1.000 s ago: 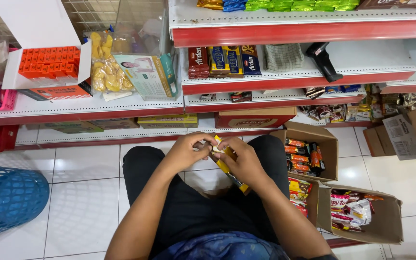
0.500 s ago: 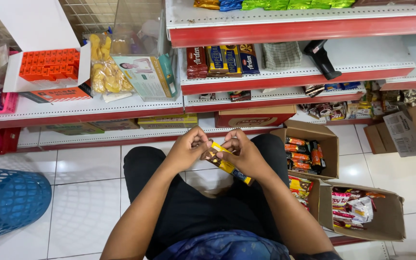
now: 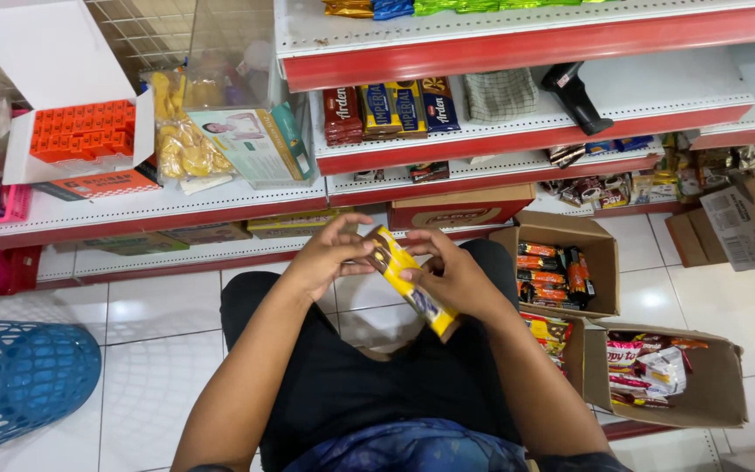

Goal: The person sits on the floor of a store snack aisle, takes snack bars out of cardboard boxes, wipes each bar with a cloth, scans it with a handheld barcode scanner, and places it on the shelf. The pick-wipe-scan-place cycle repeats for multiple bars.

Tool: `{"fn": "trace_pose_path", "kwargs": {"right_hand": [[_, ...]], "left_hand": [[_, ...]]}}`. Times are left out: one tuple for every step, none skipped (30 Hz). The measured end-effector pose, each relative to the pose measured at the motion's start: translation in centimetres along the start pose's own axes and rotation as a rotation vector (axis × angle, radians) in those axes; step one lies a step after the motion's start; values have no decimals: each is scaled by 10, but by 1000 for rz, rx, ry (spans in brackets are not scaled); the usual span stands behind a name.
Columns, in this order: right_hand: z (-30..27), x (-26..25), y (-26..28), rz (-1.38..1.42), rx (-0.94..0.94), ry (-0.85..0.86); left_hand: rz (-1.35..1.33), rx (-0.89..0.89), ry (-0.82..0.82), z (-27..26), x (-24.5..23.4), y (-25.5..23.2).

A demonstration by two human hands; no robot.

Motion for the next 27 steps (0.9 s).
{"fn": "trace_pose_path", "kwargs": {"right_hand": [[-6,-7,-1,1,4,-6],[-12,-11,3,-150,-126,9],[-18,-14,7,-301,-255,25],[-22,-20,2,-300,-253,25],[-26,-26,-2,-174,-353,44],[-32,-33,-6,-49,-450,63],[-31,-38,-19,-49,-448,61],[-28,-47,-36,137,-364,11],[-26,-54,-54,323,-277,-39],[-25,-58,-59,324,-275,-42],[-25,-65,-65,292,-259,-152],[-25,-72,-71,260,-243,-261],[-25,-75,-68,260,-241,-264],[-26,-79,-65,260,-216,-332],[-28,-82,-62,260,-191,-401],[-28,-85,-61,259,-190,-400],[-28,-87,-61,274,-177,-430],[-27,-90,-61,288,-168,-458],[-25,-94,-61,286,-171,-456],[-23,-97,-62,308,-171,-460],[-21,-100,-63,331,-172,-463],[-20,-104,-64,331,-173,-462],[-19,-108,-66,346,-158,-435],[-16,-111,-68,362,-147,-408],[-19,-114,-68,363,-151,-408],[-19,-115,-69,349,-106,-342],[-20,-116,-70,335,-62,-276]], "left_hand": [[-1,-3,6,3,-3,-2],[-41,20,-52,3,-8,-3],[-82,44,-111,3,-14,-5],[-82,42,-111,12,-26,9],[-180,73,-95,20,-38,22],[-278,104,-77,29,-49,35],[-279,103,-76,33,-52,48],[-368,85,-59,38,-54,61],[-456,67,-42,43,-56,73],[-457,64,-40,43,-42,75],[-436,-16,-76,43,-28,79],[-415,-95,-113,42,-15,83],[-415,-97,-111,42,-9,86],[-282,-157,-108,40,-3,91],[-148,-216,-106,39,3,95],[-149,-215,-106,44,-3,112],[-62,-107,-57,49,-9,125],[28,5,-10,55,-15,137],[29,8,-11,57,-12,139],[74,74,-18,57,-9,141],[120,139,-25,58,-6,142],[120,140,-25,53,9,128],[118,163,-61,47,23,113],[120,186,-96,42,36,96],[123,187,-96,41,43,78],[-65,158,-192,39,46,62],[-254,131,-288,36,50,47]]}}
Point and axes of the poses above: each hand's wrist, its own z-axis towards the middle knuckle, its own x-axis out of the palm, y = z × x, the point moved 3 cm from there along z, towards the middle knuckle, and after that the axes turned 15 degrees about y, right-handed, at the moved point
